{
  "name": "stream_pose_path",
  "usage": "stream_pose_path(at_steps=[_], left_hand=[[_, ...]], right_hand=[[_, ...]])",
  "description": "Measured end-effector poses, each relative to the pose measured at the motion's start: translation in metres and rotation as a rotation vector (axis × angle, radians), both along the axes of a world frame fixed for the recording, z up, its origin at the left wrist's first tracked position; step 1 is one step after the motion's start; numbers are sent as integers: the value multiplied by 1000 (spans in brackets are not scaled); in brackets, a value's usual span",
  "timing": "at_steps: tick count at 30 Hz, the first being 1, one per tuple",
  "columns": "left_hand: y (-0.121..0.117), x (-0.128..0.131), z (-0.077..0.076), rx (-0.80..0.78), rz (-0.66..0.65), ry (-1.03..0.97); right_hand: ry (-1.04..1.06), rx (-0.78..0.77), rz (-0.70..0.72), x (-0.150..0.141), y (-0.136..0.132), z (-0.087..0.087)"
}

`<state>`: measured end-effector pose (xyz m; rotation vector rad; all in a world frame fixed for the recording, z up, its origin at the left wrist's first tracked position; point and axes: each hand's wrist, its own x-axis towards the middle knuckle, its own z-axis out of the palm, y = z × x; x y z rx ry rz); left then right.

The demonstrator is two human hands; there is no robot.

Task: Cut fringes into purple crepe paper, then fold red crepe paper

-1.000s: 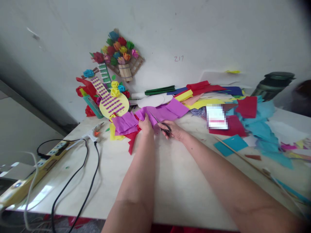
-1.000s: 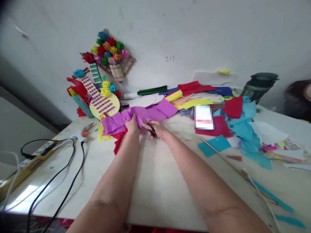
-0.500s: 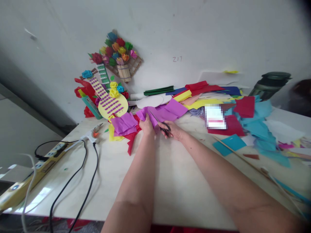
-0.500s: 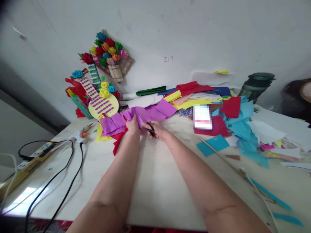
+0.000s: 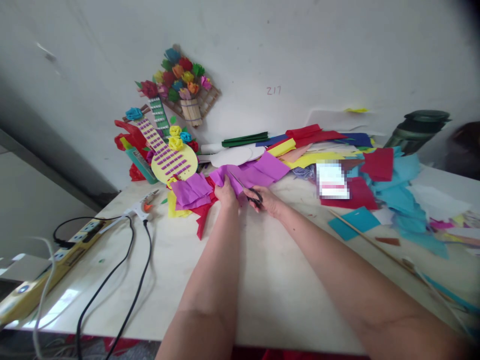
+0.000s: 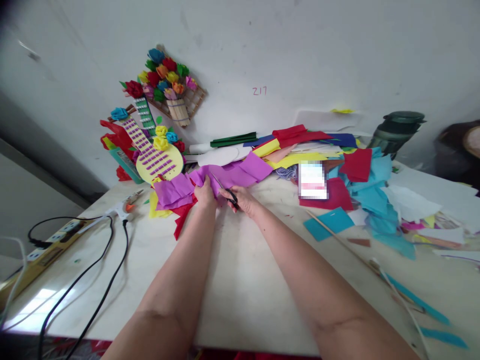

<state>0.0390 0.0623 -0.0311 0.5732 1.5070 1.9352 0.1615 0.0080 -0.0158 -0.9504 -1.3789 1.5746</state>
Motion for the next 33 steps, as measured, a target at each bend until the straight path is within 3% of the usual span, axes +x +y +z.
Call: stream_pose_path(at_steps=[9,19,25,33], left_hand=[[7,-4,-7,6,10,-8],[-2,-1,3,33,2,-35],[-2,-2,3,-31,8,-2],[-5,0,5,26,-46,-73]], right_hand=[[12,25,-9,0,-1,0],[-8,19,-51,-3,1,-2],[-15,31,-58,-5,2,-4],[0,-3,-26,-2,0,-1]])
